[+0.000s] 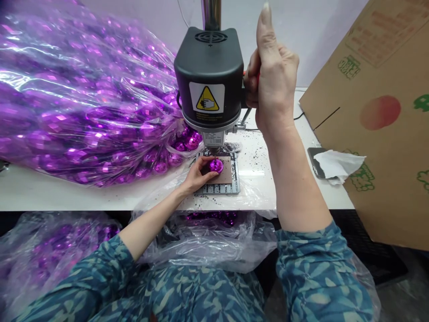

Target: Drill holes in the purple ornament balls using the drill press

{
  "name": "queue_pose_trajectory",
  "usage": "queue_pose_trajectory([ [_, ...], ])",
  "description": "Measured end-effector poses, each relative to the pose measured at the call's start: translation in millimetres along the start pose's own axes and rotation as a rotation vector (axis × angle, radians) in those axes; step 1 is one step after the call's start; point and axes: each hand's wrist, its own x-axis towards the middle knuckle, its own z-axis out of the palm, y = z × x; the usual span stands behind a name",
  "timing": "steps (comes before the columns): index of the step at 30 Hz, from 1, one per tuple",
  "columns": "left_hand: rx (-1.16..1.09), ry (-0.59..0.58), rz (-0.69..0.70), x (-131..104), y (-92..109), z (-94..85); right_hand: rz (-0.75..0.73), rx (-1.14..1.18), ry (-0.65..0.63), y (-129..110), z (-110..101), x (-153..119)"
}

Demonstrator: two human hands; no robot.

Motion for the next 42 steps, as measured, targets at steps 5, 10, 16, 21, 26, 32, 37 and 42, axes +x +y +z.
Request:
queue_pose_trajectory([
  [5, 0.004, 0.001, -0.013, 0.7, 1.1, -0.7, -0.238, 0.022, 0.024, 8.4, -2.5, -13.9],
  [10, 0.010, -0.015, -0.046, 2.7, -0.1, -1.0, -0.444, 0.096, 0.027, 21.5, -8.0, -33.6],
  [16, 0.010, -0.004, -0.059, 2.4, -0.3, -0.3, -0.647, 0.065, 0.139, 38.9, -10.4, -57.7],
  [21, 0.000, 0.001, -0.050, 1.5, -1.1, -0.2, -0.672, 0.039, 0.185, 52.8, -12.6, -80.5],
  [26, -0.012, -0.009, -0.056, 0.7, -0.9, -0.3, -0.764, 0.066, 0.205, 63.4, -14.4, -86.1],
  [32, -0.006, -0.018, -0.056, 0.2, 0.6, -0.8, -0.856, 0.050, 0.191, 79.0, -19.4, -84.8],
  [37, -0.017, -0.013, -0.068, 0.2, 2.8, -1.2, -0.955, 0.064, 0.179, 90.4, -23.6, -82.7],
  [42, -0.023, -0.005, -0.064, 0.5, 3.5, -0.9, -1.056, 0.076, 0.144, 100.3, -27.7, -77.3],
])
